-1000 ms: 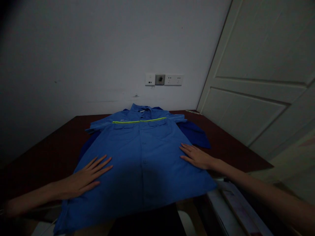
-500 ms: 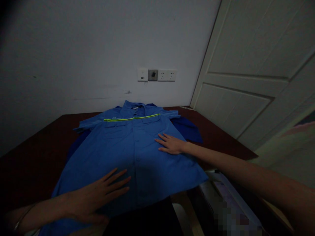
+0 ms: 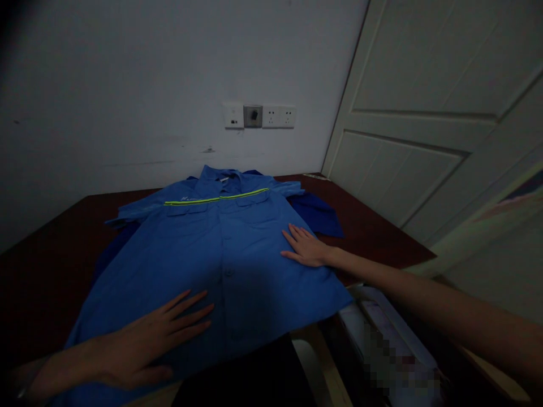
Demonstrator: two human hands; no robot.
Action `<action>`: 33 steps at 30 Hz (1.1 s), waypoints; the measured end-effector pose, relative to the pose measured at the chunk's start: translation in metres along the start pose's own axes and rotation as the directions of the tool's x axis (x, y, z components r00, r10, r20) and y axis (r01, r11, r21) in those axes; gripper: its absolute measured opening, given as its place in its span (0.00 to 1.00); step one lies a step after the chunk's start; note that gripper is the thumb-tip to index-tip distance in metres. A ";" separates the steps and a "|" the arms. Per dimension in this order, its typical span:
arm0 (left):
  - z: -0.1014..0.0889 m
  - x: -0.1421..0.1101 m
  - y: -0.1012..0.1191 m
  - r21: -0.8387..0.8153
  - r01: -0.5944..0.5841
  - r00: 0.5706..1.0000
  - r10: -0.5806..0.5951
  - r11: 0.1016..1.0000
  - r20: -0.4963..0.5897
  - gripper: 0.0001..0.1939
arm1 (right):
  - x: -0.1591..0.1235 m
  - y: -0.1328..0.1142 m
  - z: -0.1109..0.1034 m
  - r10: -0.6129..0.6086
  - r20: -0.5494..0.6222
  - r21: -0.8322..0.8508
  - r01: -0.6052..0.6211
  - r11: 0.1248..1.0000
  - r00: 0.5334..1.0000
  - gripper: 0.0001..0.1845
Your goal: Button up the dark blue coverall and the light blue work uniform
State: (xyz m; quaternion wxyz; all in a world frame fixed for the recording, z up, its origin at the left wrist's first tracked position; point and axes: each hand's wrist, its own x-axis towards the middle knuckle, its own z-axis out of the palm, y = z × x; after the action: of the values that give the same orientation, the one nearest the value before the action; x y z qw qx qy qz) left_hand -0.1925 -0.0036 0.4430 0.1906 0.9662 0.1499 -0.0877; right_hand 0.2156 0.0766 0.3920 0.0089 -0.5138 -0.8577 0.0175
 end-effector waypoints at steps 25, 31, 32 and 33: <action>-0.039 0.014 -0.208 0.146 0.584 0.797 -0.531 0.798 -0.288 0.26 | 0.133 -0.036 -0.001 -0.049 -0.025 0.093 0.051 0.994 0.998 0.42; -0.038 -0.010 -0.229 0.168 0.636 0.758 -0.569 0.753 -0.317 0.26 | 0.113 0.012 0.001 0.098 -0.030 0.053 -0.096 0.994 0.995 0.43; -0.038 -0.013 -0.232 0.174 0.636 0.758 -0.568 0.752 -0.320 0.26 | 0.110 0.017 0.001 0.121 -0.027 0.047 -0.120 0.992 0.992 0.43; -0.038 -0.015 -0.232 0.179 0.637 0.758 -0.567 0.750 -0.322 0.26 | 0.106 0.020 0.000 0.144 -0.020 0.043 -0.143 0.989 0.989 0.43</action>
State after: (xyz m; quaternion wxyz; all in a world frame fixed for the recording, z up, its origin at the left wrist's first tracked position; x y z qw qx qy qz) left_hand -0.2772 0.2129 0.4018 -0.0057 0.8847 0.4641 -0.0438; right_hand 0.1836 0.1798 0.3909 0.0280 -0.5741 -0.8178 0.0297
